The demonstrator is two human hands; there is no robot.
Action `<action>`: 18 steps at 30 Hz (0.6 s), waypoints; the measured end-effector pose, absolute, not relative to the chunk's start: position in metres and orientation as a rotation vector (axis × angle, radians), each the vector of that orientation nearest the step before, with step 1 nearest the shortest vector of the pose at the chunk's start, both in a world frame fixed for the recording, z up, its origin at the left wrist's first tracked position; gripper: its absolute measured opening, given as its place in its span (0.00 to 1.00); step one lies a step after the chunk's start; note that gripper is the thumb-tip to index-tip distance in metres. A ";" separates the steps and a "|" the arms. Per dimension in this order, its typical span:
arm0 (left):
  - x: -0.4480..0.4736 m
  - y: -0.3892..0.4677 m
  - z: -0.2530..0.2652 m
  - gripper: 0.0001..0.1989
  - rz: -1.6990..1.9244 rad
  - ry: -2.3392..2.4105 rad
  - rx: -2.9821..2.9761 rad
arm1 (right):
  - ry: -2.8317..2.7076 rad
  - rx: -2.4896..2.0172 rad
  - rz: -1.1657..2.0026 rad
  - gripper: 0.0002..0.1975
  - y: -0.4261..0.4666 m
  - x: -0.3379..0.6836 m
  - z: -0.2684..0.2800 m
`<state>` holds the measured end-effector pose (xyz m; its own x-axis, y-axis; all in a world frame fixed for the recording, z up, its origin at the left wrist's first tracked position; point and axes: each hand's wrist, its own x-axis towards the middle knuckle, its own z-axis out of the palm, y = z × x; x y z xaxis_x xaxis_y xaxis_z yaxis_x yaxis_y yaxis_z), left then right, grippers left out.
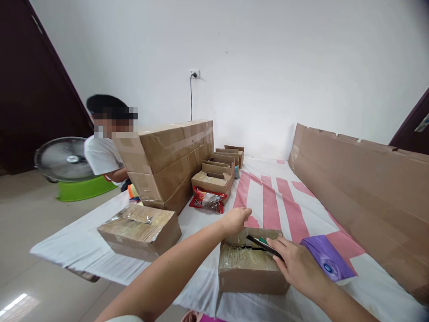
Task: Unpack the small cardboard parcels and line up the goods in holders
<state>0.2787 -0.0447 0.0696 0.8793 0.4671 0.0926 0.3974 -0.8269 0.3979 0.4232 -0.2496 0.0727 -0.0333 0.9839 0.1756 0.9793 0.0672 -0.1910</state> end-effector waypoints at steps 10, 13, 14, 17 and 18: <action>0.285 -0.039 0.062 0.11 0.317 0.661 2.541 | -2.081 -1.949 -0.019 0.23 -0.251 0.424 0.071; 0.287 -0.035 0.057 0.06 0.294 0.673 2.479 | -2.090 -1.956 0.004 0.23 -0.251 0.424 0.071; 0.288 -0.033 0.055 0.03 0.275 0.678 2.455 | -2.090 -1.960 0.011 0.23 -0.251 0.424 0.071; 0.294 -0.029 0.048 0.10 0.206 0.701 2.367 | -2.086 -1.968 0.020 0.22 -0.251 0.423 0.071; 0.295 -0.028 0.046 0.13 0.185 0.713 2.332 | -2.084 -1.969 0.017 0.22 -0.252 0.423 0.071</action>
